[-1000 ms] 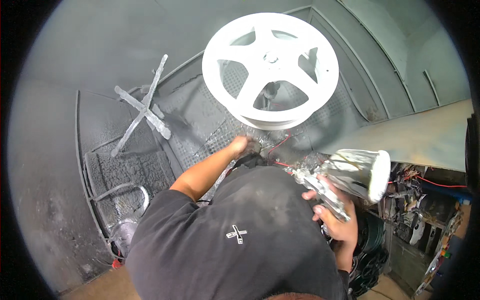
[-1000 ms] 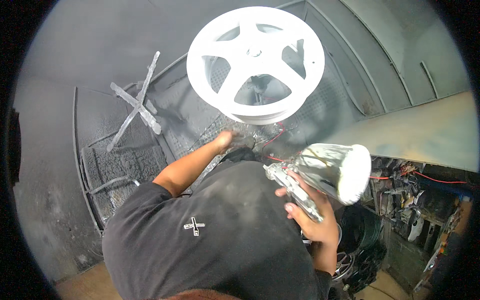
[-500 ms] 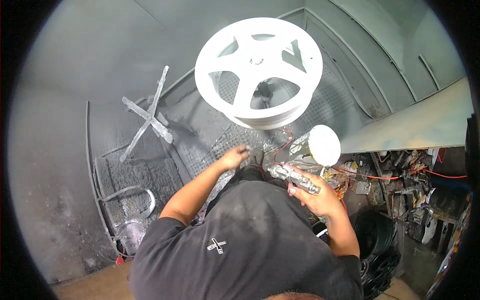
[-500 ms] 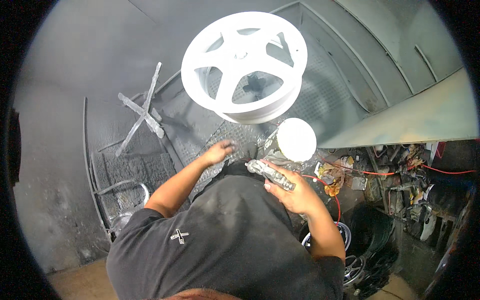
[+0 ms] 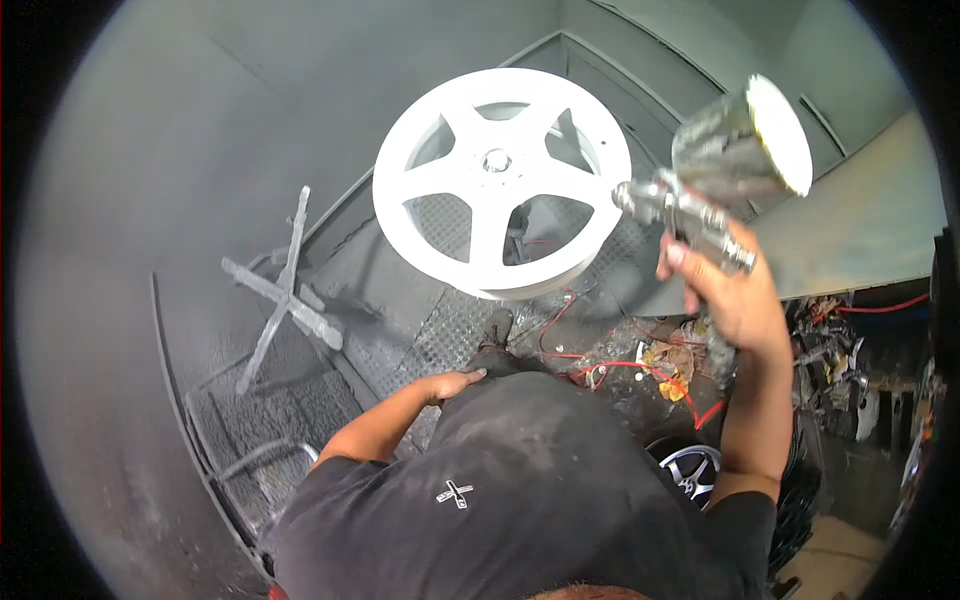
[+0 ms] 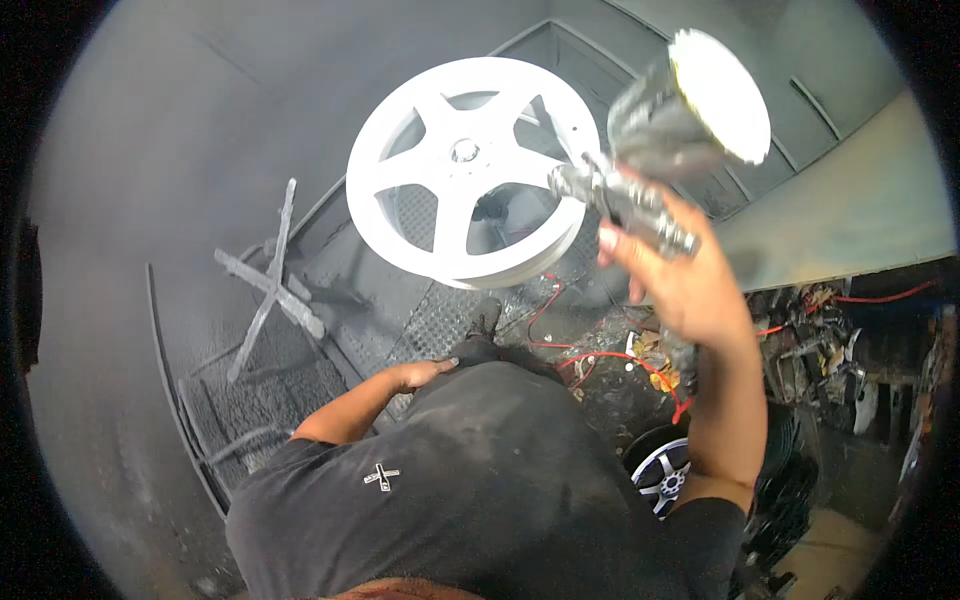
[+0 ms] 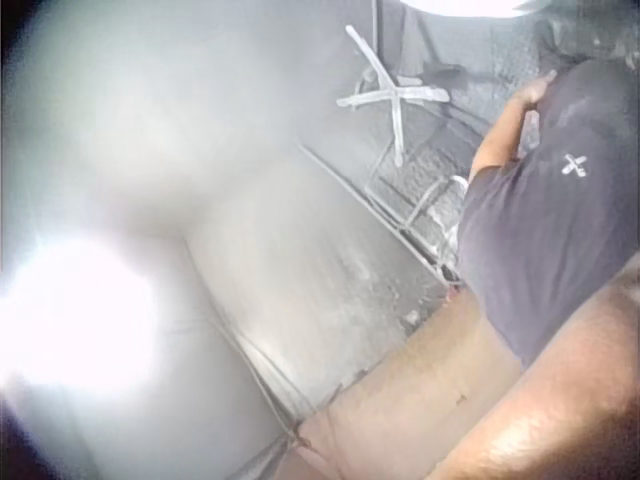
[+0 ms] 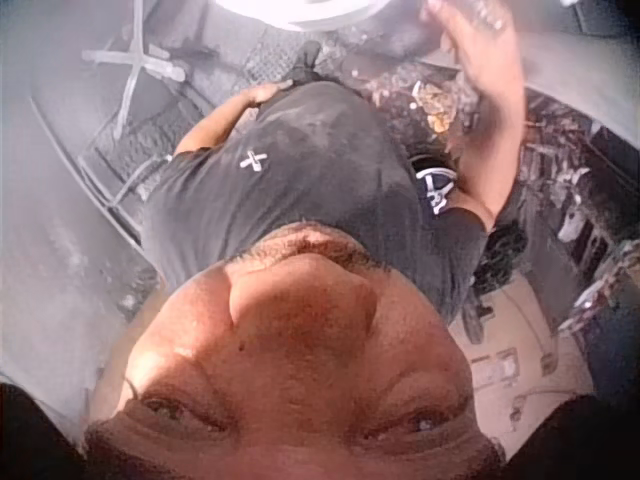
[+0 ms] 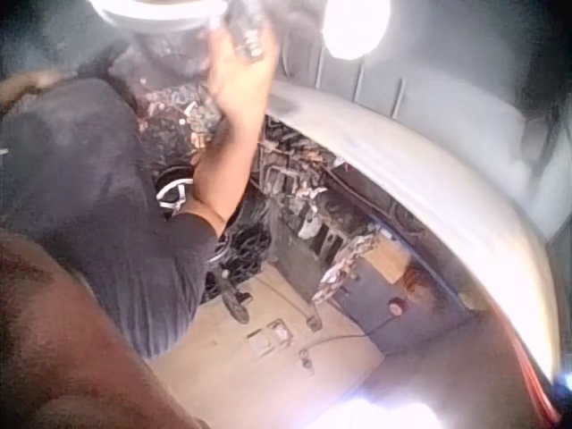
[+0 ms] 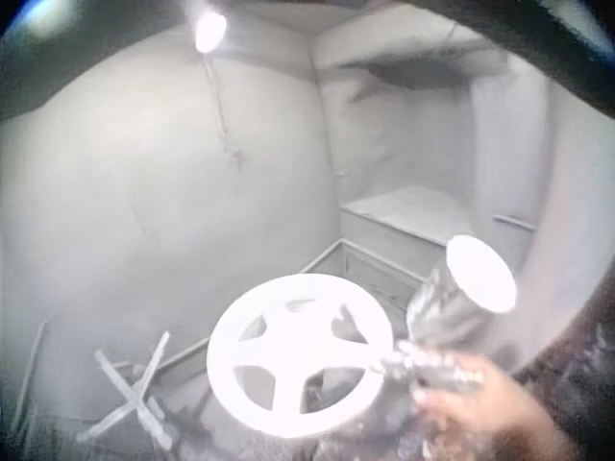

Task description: The person mixes paint in a small cup, loads it into a spray gun, and applies the paint to a white car rim using the spray gun.

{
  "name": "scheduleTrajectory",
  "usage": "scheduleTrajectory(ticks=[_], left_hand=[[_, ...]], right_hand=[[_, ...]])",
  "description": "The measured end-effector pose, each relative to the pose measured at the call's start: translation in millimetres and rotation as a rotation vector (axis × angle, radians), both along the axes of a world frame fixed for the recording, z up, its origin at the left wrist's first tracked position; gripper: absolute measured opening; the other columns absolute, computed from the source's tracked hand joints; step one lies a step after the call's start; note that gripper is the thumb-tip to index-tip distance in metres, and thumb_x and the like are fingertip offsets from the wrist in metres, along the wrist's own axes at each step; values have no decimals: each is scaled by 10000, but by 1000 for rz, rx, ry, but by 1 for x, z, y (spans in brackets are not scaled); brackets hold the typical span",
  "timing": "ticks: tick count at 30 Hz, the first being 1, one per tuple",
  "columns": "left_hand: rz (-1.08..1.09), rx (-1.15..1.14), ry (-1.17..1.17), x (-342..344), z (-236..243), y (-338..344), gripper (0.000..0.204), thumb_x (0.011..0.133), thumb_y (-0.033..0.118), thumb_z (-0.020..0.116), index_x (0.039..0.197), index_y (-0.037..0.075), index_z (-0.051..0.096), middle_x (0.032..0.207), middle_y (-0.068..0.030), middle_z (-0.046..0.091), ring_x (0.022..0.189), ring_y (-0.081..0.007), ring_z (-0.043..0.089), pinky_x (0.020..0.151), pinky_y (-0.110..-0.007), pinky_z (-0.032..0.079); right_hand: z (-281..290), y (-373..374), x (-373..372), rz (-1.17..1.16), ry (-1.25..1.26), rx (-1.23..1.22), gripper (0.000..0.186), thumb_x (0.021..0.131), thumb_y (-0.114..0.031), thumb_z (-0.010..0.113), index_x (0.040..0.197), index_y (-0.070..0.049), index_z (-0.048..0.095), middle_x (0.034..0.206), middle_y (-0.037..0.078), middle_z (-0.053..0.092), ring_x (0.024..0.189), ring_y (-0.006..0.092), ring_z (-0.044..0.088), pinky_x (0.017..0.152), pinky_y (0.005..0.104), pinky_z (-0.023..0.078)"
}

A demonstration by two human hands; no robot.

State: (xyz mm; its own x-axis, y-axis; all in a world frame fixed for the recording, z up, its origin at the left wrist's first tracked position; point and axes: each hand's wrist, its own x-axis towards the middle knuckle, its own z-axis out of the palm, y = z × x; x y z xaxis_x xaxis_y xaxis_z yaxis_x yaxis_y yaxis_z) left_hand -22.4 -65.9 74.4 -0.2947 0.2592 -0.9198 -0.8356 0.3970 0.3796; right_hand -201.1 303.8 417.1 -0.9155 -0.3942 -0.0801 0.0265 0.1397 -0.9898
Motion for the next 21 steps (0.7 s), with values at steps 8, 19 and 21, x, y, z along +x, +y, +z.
scheduleTrajectory(ticks=[8,19,21], left_hand=[[-37,-307,406,-121,-56,-132,422,952,266,546,1255,-20,612,1084,-206,696,806,-247,651,624,-359,547],[871,311,376,-272,-66,-205,353,999,237,580,1219,-39,602,987,-138,705,829,-247,698,725,-397,590],[905,360,343,-274,-56,-202,328,1004,236,572,1208,-18,608,954,-121,699,808,-237,698,714,-382,594]], right_hand=[[50,-93,-109,-83,232,195,257,960,-298,650,959,-42,636,816,25,628,712,101,607,467,228,408],[41,-155,-141,-220,11,353,168,934,-217,662,977,-55,646,757,9,637,666,80,579,487,240,413],[38,-154,-137,-230,32,366,195,936,-265,658,965,-72,648,758,1,651,673,75,590,507,246,431]])
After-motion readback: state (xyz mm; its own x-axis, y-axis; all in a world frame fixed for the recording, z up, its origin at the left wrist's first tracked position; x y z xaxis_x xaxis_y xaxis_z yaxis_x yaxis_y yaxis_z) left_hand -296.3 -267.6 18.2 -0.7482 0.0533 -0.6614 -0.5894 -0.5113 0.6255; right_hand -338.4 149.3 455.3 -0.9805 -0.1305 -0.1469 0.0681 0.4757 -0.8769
